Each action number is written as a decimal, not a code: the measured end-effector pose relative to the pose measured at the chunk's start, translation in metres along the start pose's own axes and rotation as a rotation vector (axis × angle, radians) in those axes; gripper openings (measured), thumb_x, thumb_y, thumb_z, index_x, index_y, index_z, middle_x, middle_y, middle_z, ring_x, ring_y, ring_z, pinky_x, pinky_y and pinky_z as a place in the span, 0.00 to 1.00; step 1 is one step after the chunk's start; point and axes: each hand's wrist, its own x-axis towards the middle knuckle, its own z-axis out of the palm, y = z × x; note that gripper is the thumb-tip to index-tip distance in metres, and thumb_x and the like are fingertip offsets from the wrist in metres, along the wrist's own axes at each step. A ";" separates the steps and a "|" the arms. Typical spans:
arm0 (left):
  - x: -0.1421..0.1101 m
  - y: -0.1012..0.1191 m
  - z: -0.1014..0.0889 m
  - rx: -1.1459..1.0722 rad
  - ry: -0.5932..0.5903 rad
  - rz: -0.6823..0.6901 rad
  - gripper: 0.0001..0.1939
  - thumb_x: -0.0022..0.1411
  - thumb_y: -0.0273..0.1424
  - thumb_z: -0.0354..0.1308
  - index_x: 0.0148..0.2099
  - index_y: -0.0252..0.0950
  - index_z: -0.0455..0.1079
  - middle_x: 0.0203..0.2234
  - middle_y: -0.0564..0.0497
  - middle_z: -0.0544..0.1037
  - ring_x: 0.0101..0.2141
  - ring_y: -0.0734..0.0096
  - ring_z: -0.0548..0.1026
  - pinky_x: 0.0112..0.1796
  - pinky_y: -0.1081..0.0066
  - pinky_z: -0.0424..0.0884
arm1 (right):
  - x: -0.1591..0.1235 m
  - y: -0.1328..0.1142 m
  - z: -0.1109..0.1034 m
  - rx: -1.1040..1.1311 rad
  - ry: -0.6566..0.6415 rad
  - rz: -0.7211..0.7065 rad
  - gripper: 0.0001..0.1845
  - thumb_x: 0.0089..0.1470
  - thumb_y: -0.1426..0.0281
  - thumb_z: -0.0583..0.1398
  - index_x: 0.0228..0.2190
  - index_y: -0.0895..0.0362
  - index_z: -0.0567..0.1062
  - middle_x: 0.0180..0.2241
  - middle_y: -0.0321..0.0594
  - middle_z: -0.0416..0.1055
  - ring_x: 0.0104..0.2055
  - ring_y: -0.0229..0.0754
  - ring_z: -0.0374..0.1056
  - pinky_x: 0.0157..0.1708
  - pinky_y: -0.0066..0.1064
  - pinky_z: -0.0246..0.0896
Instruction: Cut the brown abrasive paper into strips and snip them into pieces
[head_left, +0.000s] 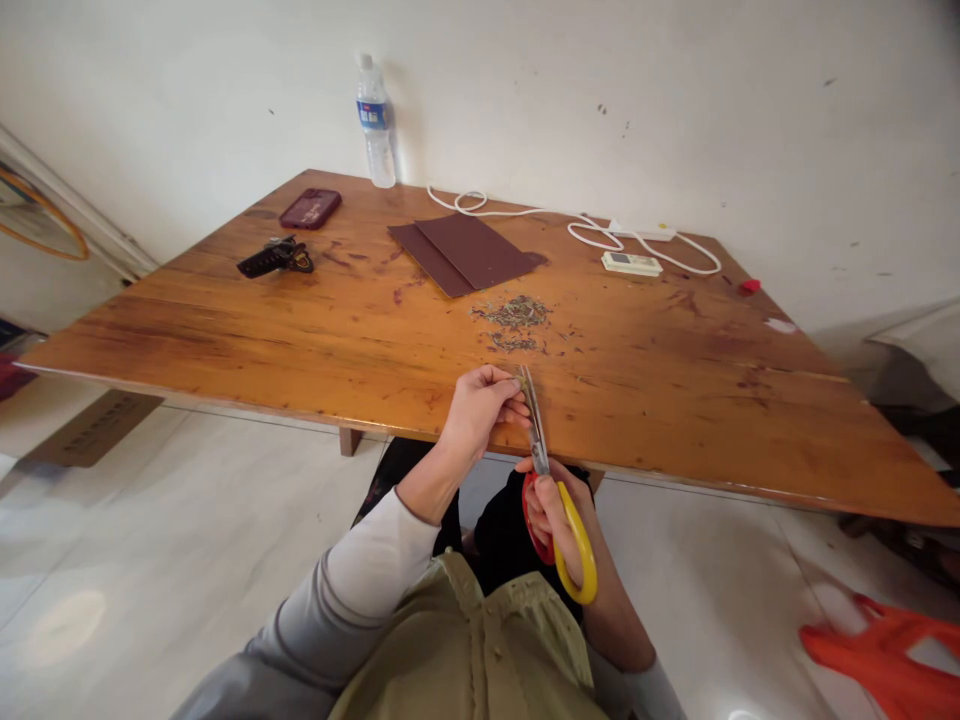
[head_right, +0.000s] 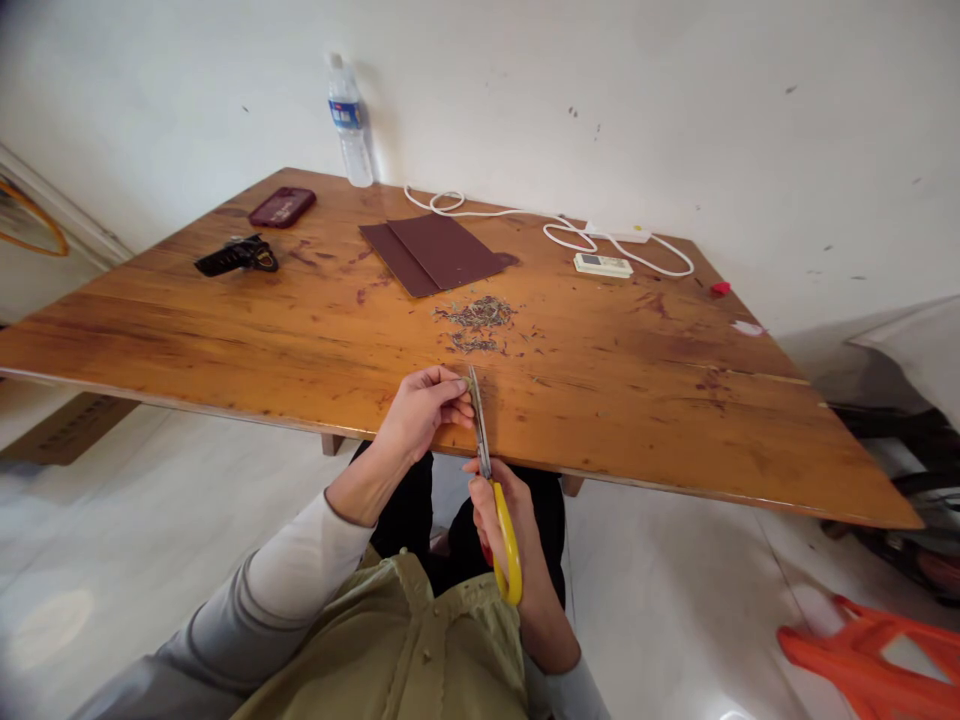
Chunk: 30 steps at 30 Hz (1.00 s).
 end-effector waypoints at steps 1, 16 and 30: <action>0.000 0.000 0.000 -0.001 -0.001 -0.003 0.12 0.62 0.16 0.61 0.28 0.34 0.68 0.19 0.53 0.76 0.18 0.74 0.76 0.23 0.74 0.76 | 0.000 0.000 0.001 0.001 0.006 0.006 0.37 0.51 0.32 0.67 0.40 0.54 0.75 0.18 0.22 0.52 0.15 0.32 0.46 0.10 0.24 0.44; 0.000 0.000 0.000 -0.006 0.001 0.000 0.12 0.61 0.17 0.60 0.28 0.34 0.68 0.18 0.53 0.75 0.17 0.74 0.75 0.24 0.74 0.76 | -0.001 -0.002 -0.007 -0.061 -0.034 -0.028 0.38 0.53 0.33 0.65 0.43 0.54 0.78 0.18 0.25 0.57 0.16 0.34 0.50 0.13 0.26 0.46; 0.000 0.001 -0.001 0.005 -0.002 -0.017 0.11 0.60 0.17 0.61 0.27 0.34 0.68 0.18 0.53 0.76 0.17 0.75 0.76 0.23 0.76 0.76 | 0.002 -0.003 -0.007 -0.024 0.002 0.053 0.36 0.48 0.36 0.70 0.40 0.55 0.78 0.17 0.23 0.55 0.15 0.32 0.49 0.13 0.24 0.44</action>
